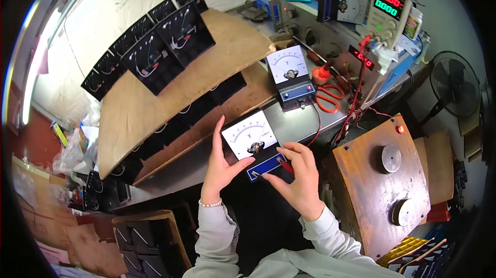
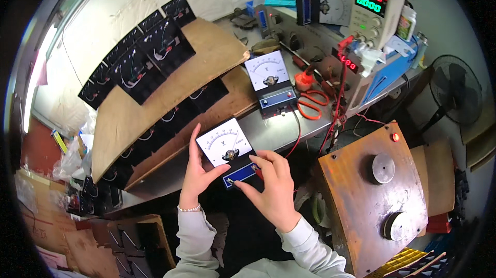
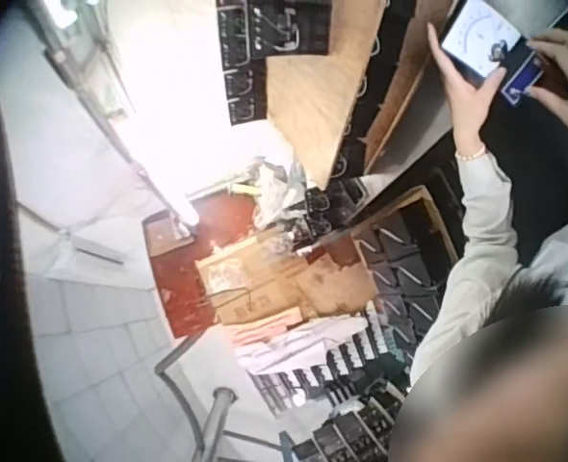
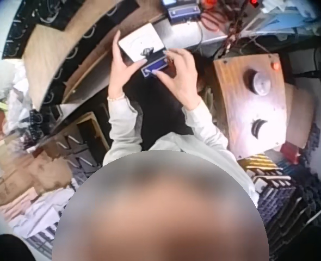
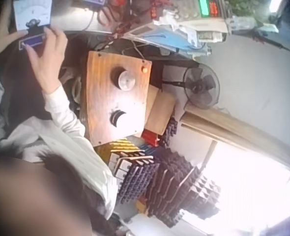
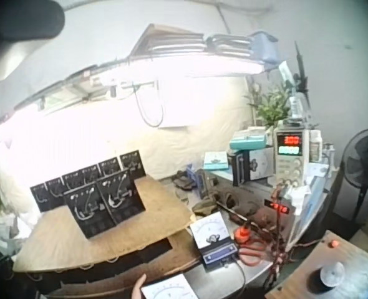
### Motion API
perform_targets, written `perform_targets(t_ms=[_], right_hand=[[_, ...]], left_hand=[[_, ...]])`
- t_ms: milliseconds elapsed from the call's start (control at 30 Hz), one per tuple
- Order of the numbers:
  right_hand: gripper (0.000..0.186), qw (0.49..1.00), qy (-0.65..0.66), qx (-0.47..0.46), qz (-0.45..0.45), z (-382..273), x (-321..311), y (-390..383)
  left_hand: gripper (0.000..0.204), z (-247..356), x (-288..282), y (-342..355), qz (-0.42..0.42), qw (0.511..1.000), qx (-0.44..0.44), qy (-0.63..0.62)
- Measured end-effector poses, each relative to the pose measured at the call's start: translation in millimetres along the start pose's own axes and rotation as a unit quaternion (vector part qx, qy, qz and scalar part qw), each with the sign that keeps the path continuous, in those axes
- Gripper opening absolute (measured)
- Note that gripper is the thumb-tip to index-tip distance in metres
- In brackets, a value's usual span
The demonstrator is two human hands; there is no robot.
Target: Testing analog voltmeters using a test rig and power supply at a workbench.
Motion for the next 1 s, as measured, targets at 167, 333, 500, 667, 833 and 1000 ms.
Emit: perform_targets(t_ms=[167,333,500,667,833,1000], right_hand=[[0.117,0.993,-0.115,-0.008,-0.031,22,-16,-23],[0.123,0.984,-0.175,0.029,-0.002,19,-97,-79],[0.111,0.799,-0.518,0.279,0.126,40,-257,-183],[0.11,0.673,-0.583,0.407,0.206,42,-328,-243],[0.112,0.653,-0.601,0.406,0.217,41,-323,-240],[0.113,0.615,-0.641,0.403,0.218,48,-320,-240]], left_hand=[[0.09,27,70,-21,0.126,0.911,0.194,0.341],[0.084,33,135,-74,0.023,0.913,0.219,0.342],[0.025,11,142,-73,-0.036,0.931,0.163,0.326],[0.002,11,148,-68,-0.093,0.918,0.202,0.327],[0.014,3,158,-71,-0.091,0.924,0.188,0.319],[0.011,-8,169,-81,-0.124,0.901,0.182,0.374]])
Point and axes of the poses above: each hand's wrist, its own y-axis towards the middle knuckle, its own x-axis out of the palm, z = x × y, the point moved 5 cm from there along y, towards the middle knuckle, and after that the axes turned 15 degrees about -x, right-handed, at the moved point
